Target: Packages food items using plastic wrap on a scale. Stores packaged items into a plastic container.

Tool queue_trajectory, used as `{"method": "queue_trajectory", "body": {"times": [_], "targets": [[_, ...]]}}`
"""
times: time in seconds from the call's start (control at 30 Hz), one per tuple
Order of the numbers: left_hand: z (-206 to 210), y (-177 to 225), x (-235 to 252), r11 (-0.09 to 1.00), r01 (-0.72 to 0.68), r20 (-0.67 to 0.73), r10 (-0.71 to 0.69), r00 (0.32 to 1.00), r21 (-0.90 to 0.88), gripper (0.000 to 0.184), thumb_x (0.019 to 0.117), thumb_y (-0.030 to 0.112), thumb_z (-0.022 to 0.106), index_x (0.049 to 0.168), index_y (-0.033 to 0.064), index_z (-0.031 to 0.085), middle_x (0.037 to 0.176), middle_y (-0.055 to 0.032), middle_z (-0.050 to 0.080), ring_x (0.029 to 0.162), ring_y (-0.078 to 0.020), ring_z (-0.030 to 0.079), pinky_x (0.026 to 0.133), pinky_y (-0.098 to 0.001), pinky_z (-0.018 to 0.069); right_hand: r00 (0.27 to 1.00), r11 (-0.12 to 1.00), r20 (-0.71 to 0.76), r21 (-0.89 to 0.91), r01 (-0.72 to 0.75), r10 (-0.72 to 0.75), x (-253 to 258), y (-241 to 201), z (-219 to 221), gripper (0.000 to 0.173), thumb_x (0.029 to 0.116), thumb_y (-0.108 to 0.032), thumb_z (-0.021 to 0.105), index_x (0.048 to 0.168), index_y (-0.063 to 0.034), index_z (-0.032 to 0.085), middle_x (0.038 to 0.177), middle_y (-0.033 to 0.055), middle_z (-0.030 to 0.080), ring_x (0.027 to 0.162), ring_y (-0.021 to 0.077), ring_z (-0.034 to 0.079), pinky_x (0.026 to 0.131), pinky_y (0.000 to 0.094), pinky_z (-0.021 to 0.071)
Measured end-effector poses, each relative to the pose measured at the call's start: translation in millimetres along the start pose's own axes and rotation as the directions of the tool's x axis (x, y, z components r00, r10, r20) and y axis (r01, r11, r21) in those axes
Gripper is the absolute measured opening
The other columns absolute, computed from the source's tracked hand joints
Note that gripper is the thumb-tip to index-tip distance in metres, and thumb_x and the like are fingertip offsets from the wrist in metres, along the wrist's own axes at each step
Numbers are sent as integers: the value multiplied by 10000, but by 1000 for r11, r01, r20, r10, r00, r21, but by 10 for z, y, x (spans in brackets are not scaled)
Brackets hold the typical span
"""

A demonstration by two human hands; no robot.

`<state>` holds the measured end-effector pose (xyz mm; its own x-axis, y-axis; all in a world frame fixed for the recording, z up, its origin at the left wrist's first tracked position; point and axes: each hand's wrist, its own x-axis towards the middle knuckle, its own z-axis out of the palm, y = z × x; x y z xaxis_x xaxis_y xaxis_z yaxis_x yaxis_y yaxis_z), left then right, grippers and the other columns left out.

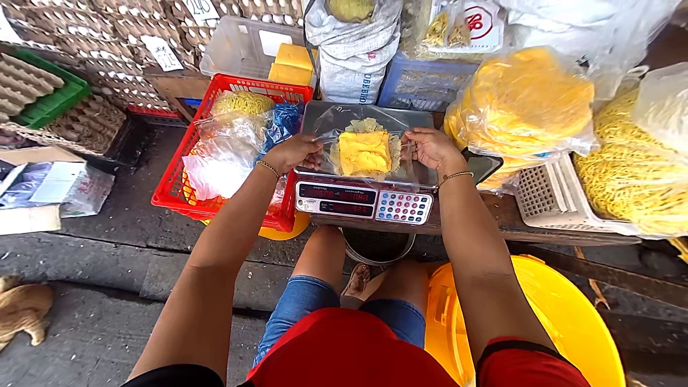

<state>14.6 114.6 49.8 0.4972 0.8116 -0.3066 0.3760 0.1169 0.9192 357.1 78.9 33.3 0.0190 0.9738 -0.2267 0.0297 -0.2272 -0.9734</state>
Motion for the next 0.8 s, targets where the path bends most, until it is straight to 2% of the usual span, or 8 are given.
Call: {"method": "queue_trajectory", "body": {"times": [0.13, 0.27, 0.37, 0.4, 0.47, 0.53, 0.67, 0.8], "targets": [[-70, 93, -45, 997, 38, -82, -33, 996, 67, 333, 1112, 276, 432, 1211, -12, 567, 944, -79, 659, 788, -128, 685, 772, -317, 591, 978, 918, -141, -387, 89, -154, -274, -193, 139, 503, 1099, -396, 433, 1357, 19, 556, 1293, 192, 624, 1138, 268, 638, 975, 458, 518], [-112, 260, 234, 999, 17, -221, -9, 975, 35, 553, 1059, 392, 555, 1424, -7, 439, 1241, -219, 624, 1011, -254, 685, 876, -411, 580, 852, 603, 71, -676, 423, -518, -903, -269, 757, 551, 1024, -428, 594, 1395, -25, 539, 1279, 219, 637, 1149, 369, 631, 959, 556, 511], [-126, 308, 524, 993, 60, -247, -34, 969, 100, 482, 1039, 351, 609, 1326, -29, 528, 1090, -165, 645, 878, -180, 664, 820, -343, 573, 793, 369, 275, -771, 520, -544, -940, -56, 1229, 686, 941, -378, 735, 1500, -69, 486, 1247, 169, 668, 1198, 385, 600, 1051, 621, 423], [-124, 304, 567, 990, 72, -271, -37, 962, 121, 385, 1040, 269, 614, 1266, -39, 574, 1026, -137, 651, 816, -139, 650, 786, -305, 567, 776, 285, 307, -804, 521, -551, -939, 30, 1314, 553, 962, -293, 712, 1441, -65, 556, 1205, 162, 684, 1196, 389, 599, 1065, 615, 407], [-142, 256, 523, 990, 46, -325, 0, 946, 134, 221, 1032, 160, 599, 1142, -31, 609, 884, -57, 632, 696, -64, 599, 698, -242, 537, 732, 194, 349, -817, 544, -585, -940, 181, 1342, 198, 973, -118, 633, 1130, -51, 733, 1060, 160, 695, 1105, 376, 620, 1038, 592, 403], [-173, 179, 348, 995, 8, -358, 27, 933, 97, 206, 1036, 148, 590, 1136, -31, 607, 866, -42, 638, 685, -47, 592, 683, -231, 526, 693, 166, 355, -809, 564, -627, -976, 283, 1201, 154, 964, -71, 604, 986, -62, 757, 988, 142, 688, 1053, 355, 627, 1037, 596, 386], [-126, -93, -252, 998, 17, -321, 1, 947, 53, 171, 1040, 129, 583, 1098, -31, 604, 878, -61, 649, 713, -72, 634, 715, -254, 563, 704, 246, 262, -810, 532, -660, -1023, 463, 692, 168, 972, -130, 622, 986, -72, 779, 1082, 165, 673, 1143, 402, 578, 1041, 640, 362], [-41, -232, -751, 993, 51, 34, -55, 998, 102, 99, 1025, 50, 576, 1040, -17, 648, 886, -66, 695, 772, -115, 694, 748, -280, 592, 823, 368, 197, -822, 435, -533, -1025, 440, 225, 114, 954, -81, 670, 950, -14, 762, 1169, 217, 628, 1176, 444, 542, 1012, 673, 384]]}}
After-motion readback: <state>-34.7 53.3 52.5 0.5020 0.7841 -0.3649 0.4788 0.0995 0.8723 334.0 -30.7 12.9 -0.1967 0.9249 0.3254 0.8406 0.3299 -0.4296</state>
